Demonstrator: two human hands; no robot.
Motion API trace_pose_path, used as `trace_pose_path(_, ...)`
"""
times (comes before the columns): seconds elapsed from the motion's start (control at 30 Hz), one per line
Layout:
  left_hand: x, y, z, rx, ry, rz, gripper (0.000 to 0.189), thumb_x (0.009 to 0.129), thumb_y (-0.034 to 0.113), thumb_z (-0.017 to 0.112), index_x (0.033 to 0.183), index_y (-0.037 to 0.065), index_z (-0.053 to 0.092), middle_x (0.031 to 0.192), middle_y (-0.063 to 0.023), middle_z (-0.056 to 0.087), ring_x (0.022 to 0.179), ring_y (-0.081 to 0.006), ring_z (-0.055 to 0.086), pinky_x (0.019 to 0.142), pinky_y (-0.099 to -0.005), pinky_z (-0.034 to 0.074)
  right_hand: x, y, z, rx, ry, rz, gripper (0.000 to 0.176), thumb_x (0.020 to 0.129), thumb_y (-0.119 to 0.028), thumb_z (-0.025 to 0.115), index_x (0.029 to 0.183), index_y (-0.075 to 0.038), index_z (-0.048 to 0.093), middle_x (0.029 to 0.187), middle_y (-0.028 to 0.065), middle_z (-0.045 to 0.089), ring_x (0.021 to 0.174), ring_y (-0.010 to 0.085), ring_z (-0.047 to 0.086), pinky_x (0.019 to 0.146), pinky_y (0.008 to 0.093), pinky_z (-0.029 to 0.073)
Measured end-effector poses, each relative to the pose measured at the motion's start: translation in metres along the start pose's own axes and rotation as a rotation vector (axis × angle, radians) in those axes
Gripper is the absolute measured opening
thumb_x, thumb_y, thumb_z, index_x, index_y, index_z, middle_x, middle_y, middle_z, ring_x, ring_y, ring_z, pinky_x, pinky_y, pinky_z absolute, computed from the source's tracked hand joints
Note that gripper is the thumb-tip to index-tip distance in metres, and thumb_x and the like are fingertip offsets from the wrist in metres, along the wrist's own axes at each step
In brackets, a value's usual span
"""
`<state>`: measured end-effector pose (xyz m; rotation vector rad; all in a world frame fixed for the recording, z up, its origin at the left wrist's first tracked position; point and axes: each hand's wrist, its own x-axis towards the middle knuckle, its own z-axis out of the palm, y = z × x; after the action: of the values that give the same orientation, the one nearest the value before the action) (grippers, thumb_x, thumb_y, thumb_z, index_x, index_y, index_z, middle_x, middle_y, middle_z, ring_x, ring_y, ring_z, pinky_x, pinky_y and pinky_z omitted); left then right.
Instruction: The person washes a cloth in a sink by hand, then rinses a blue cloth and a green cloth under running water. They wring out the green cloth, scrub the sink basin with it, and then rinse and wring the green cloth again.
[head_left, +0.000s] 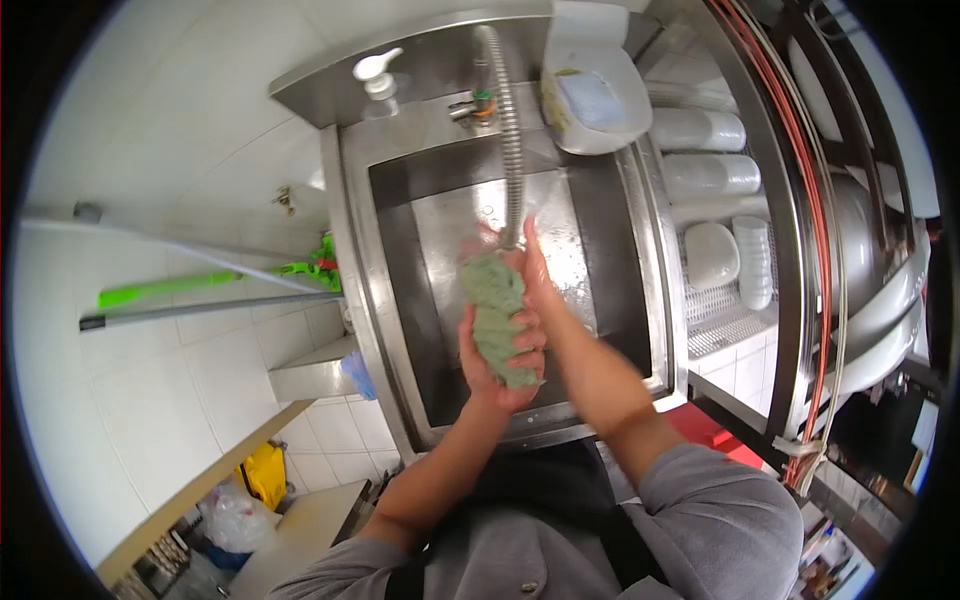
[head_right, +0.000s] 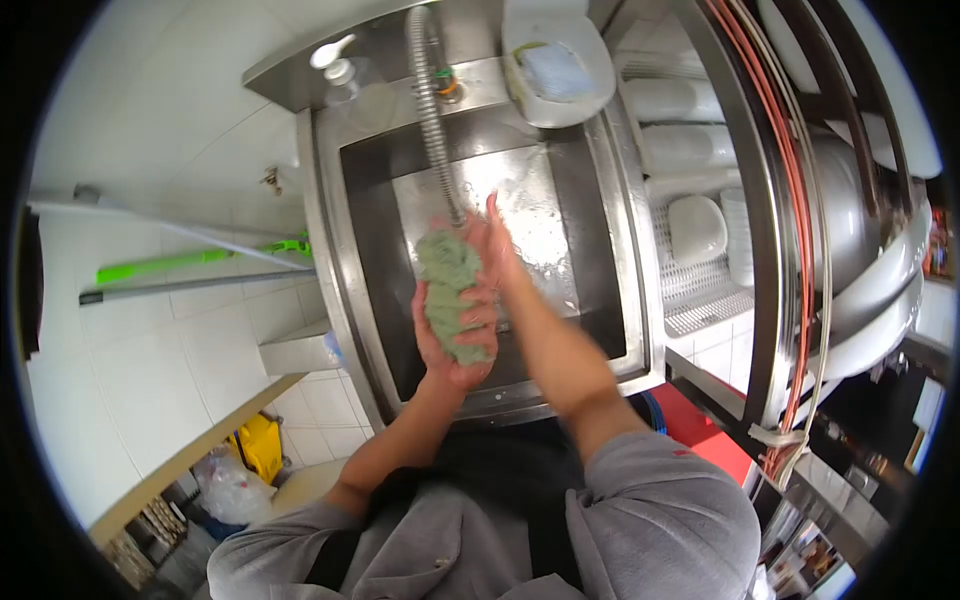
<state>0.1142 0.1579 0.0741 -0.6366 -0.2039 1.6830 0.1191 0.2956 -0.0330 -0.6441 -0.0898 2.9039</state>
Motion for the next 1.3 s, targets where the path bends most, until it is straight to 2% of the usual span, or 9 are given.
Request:
trace_pose_path(0.23, -0.032, -0.008, -0.002, -0.206, -0.067, -0.048, 0.067, 0.081, 0.039, 0.068, 0.127, 0.003, 0.035, 0.095, -0.0033, 0.048, 0.076, -0.0129, 0.052, 0.053, -0.0222, 0.048, -0.032, 0.099, 0.032, 0.603, -0.649, -0.147, 0.053, 0.094, -0.056, 0.043, 0.128, -0.015, 0.045, 0.13, 0.0195, 0.043, 0.111, 0.037, 0.053, 0.091, 0.0528, 0.049)
trace_pose_path(0.43, -0.068, 0.018, 0.002, -0.017, -0.025, -0.136, 0.059, 0.087, 0.031, 0.062, 0.132, 0.004, 0.034, 0.099, -0.0049, 0.047, 0.079, -0.0156, 0.051, 0.047, -0.0238, 0.043, -0.052, 0.062, 0.063, -0.223, 0.007, 0.05, 0.02, 0.086, -0.028, 0.061, 0.095, -0.011, 0.057, 0.093, 0.007, 0.059, 0.091, 0.0172, 0.059, 0.071, 0.0309, 0.052)
trace_pose_path(0.57, -0.047, 0.05, -0.014, 0.743, 0.594, -0.146, 0.032, 0.084, 0.025, 0.068, 0.105, 0.005, 0.055, 0.084, -0.0048, 0.054, 0.064, -0.0135, 0.051, 0.04, -0.0235, 0.037, -0.015, 0.049, 0.013, -0.645, 0.099, 0.23, 0.015, 0.081, -0.023, 0.063, 0.081, -0.008, 0.061, 0.085, 0.0066, 0.062, 0.08, 0.0158, 0.06, 0.068, 0.0314, 0.051)
trace_pose_path(0.63, -0.031, 0.061, -0.03, 0.92, 0.682, -0.15, 0.03, 0.083, 0.025, 0.069, 0.102, 0.005, 0.056, 0.079, -0.0036, 0.054, 0.061, -0.0138, 0.052, 0.04, -0.0236, 0.036, 0.008, 0.054, -0.029, -1.423, 0.005, -0.165, 0.02, 0.074, -0.022, 0.065, 0.08, -0.003, 0.063, 0.081, 0.0123, 0.064, 0.071, 0.0221, 0.062, 0.067, 0.0338, 0.051)
trace_pose_path(0.77, -0.005, 0.095, -0.102, 1.417, 1.025, -0.187, 0.024, 0.079, 0.02, 0.07, 0.096, 0.005, 0.062, 0.073, -0.0061, 0.059, 0.063, -0.0198, 0.059, 0.044, -0.0317, 0.043, 0.034, 0.068, -0.049, -1.497, 0.4, 0.048, 0.023, 0.069, -0.019, 0.064, 0.08, 0.001, 0.065, 0.077, 0.0169, 0.064, 0.073, 0.0257, 0.065, 0.067, 0.0346, 0.05)
trace_pose_path(0.9, 0.006, 0.112, -0.154, 1.9, 1.132, -0.06, 0.027, 0.08, 0.022, 0.068, 0.097, 0.002, 0.063, 0.082, -0.018, 0.065, 0.074, -0.0299, 0.066, 0.056, -0.0404, 0.051, 0.039, 0.084, -0.037, -1.848, 0.56, 0.074, 0.025, 0.073, -0.014, 0.059, 0.088, 0.004, 0.067, 0.094, 0.0243, 0.066, 0.09, 0.0353, 0.065, 0.079, 0.0408, 0.051)
trace_pose_path(0.97, 0.007, 0.114, -0.166, 2.712, 0.632, 0.076, 0.03, 0.081, 0.024, 0.066, 0.098, -0.001, 0.062, 0.093, -0.0301, 0.064, 0.084, -0.0398, 0.065, 0.072, -0.0447, 0.052, 0.036, 0.086, -0.037, -1.915, 0.592, 0.162, 0.027, 0.076, -0.012, 0.056, 0.093, 0.005, 0.068, 0.101, 0.0258, 0.065, 0.098, 0.0371, 0.064, 0.085, 0.0423, 0.051)
trace_pose_path(1.17, -0.016, 0.087, -0.122, 2.247, 0.999, 0.47, 0.034, 0.09, 0.031, 0.054, 0.107, 0.002, 0.053, 0.086, -0.0219, 0.066, 0.075, -0.038, 0.065, 0.065, -0.045, 0.052, 0.033, 0.088, -0.014, -1.987, 0.56, -0.038, 0.033, 0.081, -0.019, 0.06, 0.105, 0.004, 0.063, 0.104, 0.0225, 0.066, 0.094, 0.034, 0.066, 0.084, 0.0411, 0.052)
trace_pose_path(1.3, -0.062, 0.054, -0.033, 0.628, 0.473, -0.084, 0.04, 0.091, 0.036, 0.058, 0.117, 0.007, 0.046, 0.066, -0.0029, 0.051, 0.043, -0.0127, 0.046, 0.037, -0.0256, 0.036, -0.017, 0.031, 0.037, -0.723, -0.081, 0.344, 0.073, 0.084, -0.066, 0.052, 0.114, 0.001, 0.059, 0.109, 0.0142, 0.064, 0.103, 0.0252, 0.062, 0.087, 0.0407, 0.051)
